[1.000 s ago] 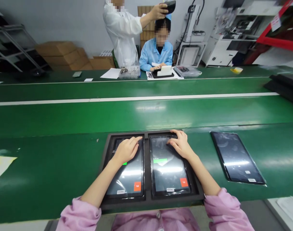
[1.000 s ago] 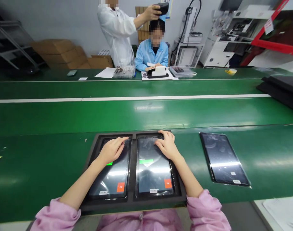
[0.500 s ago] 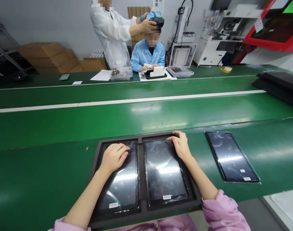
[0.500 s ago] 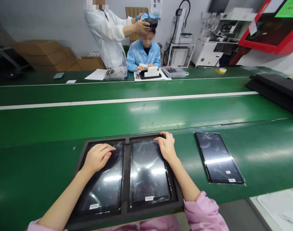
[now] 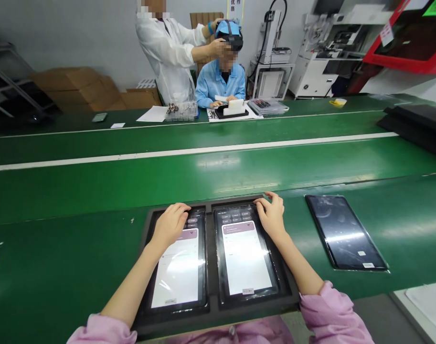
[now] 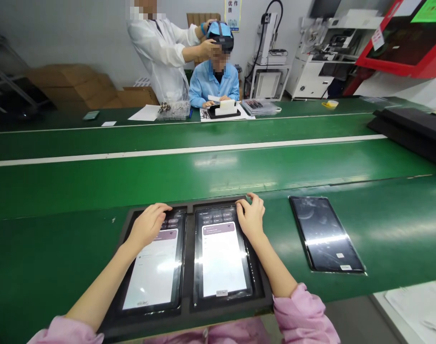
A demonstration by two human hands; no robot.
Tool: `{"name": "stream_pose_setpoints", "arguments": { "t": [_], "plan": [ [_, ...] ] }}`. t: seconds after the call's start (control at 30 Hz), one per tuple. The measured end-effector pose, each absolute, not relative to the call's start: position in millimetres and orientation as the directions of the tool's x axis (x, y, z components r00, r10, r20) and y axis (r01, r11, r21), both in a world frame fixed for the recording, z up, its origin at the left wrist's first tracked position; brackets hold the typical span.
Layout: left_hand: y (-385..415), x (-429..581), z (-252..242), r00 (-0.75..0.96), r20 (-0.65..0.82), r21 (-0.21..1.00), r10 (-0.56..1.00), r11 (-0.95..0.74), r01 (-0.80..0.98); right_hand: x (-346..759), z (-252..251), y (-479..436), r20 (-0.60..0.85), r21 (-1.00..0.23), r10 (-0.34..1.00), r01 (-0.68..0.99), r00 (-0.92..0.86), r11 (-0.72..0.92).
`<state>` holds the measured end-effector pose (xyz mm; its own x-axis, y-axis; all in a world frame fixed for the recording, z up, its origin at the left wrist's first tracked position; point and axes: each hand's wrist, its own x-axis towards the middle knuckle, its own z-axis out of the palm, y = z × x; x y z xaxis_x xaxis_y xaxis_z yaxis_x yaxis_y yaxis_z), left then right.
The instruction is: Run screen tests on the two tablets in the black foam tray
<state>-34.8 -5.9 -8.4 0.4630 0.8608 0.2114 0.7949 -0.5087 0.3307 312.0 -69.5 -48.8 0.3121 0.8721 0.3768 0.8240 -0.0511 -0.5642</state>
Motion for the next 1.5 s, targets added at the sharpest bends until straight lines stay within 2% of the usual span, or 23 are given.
{"name": "stream_pose_setpoints", "arguments": {
  "t": [0.1,0.23,0.47,0.67,0.87,1.03,1.1,1.2,1.3,1.4,1.5],
  "plan": [
    [-4.3,-21.3,-1.9,0.444,0.134,0.204,0.886,-0.463,0.862,309.9,-48.0,-71.6,0.283,-0.474,0.887,0.857,0.365,-0.202],
    [-2.0,-11.6,3.8,0.453,0.101,0.129,0.886,-0.463,0.877,312.7,-53.3,-74.3,0.227,-0.392,0.920,0.895,0.319,-0.214],
    [3.1,-23.7,11.5,0.567,0.014,0.096,0.824,-0.565,0.819,336.4,-75.7,-56.8,0.061,-0.690,0.959,0.706,0.277,-0.160],
    [5.6,-34.7,22.7,0.485,-0.039,0.258,0.874,-0.460,0.850,346.4,-85.8,-47.0,0.035,-0.785,0.966,0.606,0.256,-0.132],
    [10.5,-35.4,22.6,0.401,-0.067,0.248,0.914,-0.374,0.894,343.1,-86.1,-43.8,0.007,-0.816,0.962,0.557,0.272,-0.152],
    [10.6,-35.2,21.2,0.405,-0.066,0.276,0.912,-0.373,0.886,341.3,-84.8,-42.8,0.004,-0.828,0.960,0.539,0.281,-0.154],
    [10.0,-31.7,20.1,0.440,-0.024,0.236,0.898,-0.423,0.875,341.2,-83.4,-43.1,0.005,-0.829,0.960,0.538,0.279,-0.152],
    [8.7,-23.5,16.3,0.518,0.037,0.107,0.854,-0.519,0.848,339.7,-79.7,-44.3,0.011,-0.823,0.959,0.548,0.283,-0.152],
    [6.4,-17.6,11.6,0.546,0.080,0.017,0.834,-0.549,0.835,334.9,-72.5,-47.5,0.012,-0.805,0.952,0.567,0.306,-0.172],
    [4.2,-18.1,8.2,0.531,0.103,0.015,0.841,-0.536,0.844,327.8,-61.1,-53.3,0.043,-0.770,0.936,0.609,0.349,-0.192],
    [3.8,-23.0,8.0,0.517,0.081,0.053,0.852,-0.522,0.852,322.3,-47.7,-58.8,0.139,-0.719,0.938,0.684,0.319,-0.126]
  ]
}}
